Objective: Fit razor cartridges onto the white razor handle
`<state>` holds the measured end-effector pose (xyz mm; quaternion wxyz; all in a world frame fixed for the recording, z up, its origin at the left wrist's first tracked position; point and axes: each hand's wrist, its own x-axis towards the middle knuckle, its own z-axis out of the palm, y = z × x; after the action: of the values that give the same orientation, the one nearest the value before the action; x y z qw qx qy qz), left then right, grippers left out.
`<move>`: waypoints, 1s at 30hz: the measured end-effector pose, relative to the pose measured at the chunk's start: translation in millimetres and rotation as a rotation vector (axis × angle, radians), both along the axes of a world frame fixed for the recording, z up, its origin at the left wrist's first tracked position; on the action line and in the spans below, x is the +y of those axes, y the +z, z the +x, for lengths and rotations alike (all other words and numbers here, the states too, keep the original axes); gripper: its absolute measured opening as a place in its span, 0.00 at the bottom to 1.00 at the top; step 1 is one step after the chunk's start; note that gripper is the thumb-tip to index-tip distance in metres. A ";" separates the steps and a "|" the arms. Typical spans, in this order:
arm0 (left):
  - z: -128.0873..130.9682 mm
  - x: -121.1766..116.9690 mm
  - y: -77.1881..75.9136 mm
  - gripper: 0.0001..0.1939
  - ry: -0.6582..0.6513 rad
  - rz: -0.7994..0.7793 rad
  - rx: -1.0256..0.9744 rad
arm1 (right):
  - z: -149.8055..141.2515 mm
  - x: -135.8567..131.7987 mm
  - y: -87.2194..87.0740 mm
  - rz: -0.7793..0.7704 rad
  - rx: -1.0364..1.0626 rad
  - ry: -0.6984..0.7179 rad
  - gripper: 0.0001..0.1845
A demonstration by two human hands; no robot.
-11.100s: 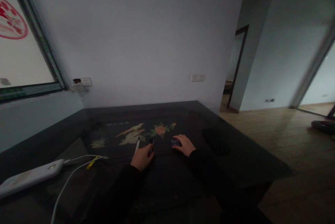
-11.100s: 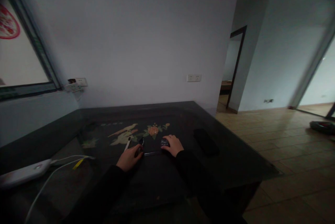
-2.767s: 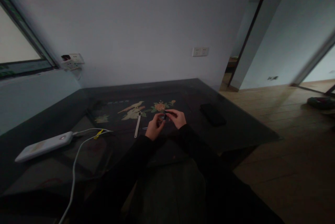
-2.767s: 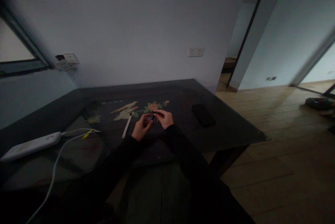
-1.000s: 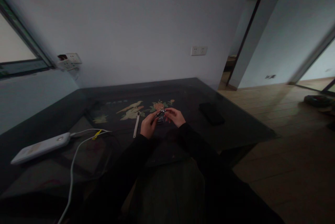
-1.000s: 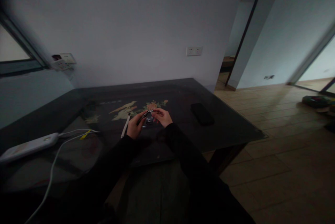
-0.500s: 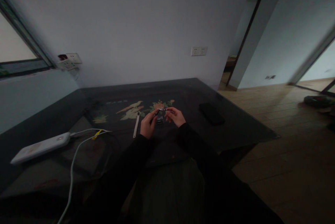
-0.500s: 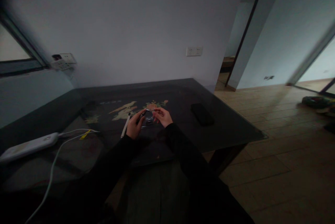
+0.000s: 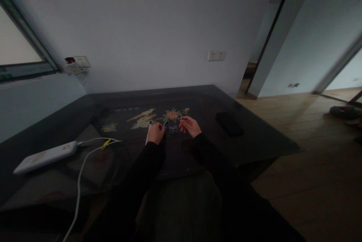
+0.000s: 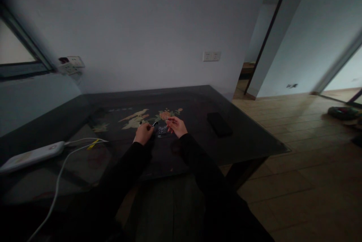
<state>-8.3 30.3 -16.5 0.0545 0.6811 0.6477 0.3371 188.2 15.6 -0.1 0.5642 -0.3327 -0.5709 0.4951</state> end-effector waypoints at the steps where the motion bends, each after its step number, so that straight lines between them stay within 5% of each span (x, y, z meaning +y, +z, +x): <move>1: -0.6 0.7 -1.2 0.06 0.007 0.001 0.014 | -0.1 -0.1 0.3 -0.002 -0.003 0.002 0.26; 21: 1.1 1.0 -8.0 0.08 -0.004 0.051 0.131 | -0.9 -0.3 -1.0 -0.024 -0.047 -0.008 0.26; 26: -0.2 -4.3 -0.6 0.09 -0.017 0.130 0.104 | -1.0 -0.4 -3.1 -0.034 -0.075 -0.017 0.24; 30: 9.3 -15.7 11.9 0.11 -0.151 0.254 0.074 | -1.3 0.2 -5.9 -0.044 -0.104 -0.021 0.23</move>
<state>1.0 14.6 -4.6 -0.0311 0.7412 0.5483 0.3860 186.9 15.8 -5.9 0.5315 -0.3764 -0.5847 0.4837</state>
